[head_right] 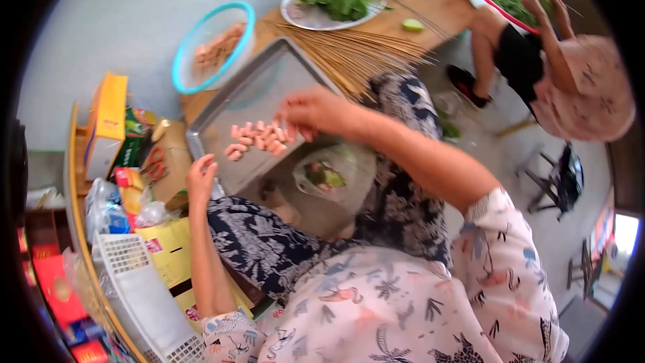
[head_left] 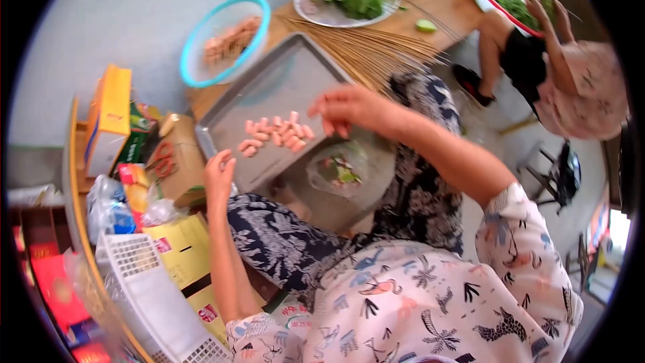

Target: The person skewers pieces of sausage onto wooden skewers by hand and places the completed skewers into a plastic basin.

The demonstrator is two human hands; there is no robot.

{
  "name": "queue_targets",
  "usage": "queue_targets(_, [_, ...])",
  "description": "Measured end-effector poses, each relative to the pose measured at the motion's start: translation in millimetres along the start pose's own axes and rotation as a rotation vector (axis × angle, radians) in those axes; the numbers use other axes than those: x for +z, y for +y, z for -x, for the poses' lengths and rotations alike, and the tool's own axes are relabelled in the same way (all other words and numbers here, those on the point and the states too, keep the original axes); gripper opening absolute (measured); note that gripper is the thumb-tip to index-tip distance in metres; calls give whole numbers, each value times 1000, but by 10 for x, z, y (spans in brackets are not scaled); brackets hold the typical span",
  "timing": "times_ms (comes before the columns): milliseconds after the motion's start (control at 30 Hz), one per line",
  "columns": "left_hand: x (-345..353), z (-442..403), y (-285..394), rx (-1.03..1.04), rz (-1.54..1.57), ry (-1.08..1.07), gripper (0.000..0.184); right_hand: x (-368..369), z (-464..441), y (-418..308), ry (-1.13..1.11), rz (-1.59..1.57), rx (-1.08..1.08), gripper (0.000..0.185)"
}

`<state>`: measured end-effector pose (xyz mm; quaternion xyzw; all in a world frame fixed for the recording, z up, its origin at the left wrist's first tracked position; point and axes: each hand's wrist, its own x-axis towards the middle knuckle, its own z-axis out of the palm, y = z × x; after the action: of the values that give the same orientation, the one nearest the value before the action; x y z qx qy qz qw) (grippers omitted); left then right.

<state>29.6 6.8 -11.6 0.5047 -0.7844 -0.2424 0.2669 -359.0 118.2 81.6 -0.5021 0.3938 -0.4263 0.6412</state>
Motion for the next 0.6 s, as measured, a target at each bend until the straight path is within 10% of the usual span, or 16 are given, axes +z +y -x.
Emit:
queue_targets(100, [-32,92,189,-266,11,-207,26,-429,174,-481,143,128,-75,24])
queue_targets(200, [-3,111,338,-2,-264,-117,26,-940,257,-512,416,266,-151,23])
queue_targets(600, [70,81,484,-55,-212,-163,25,-2233,226,1154,880,1167,325,16])
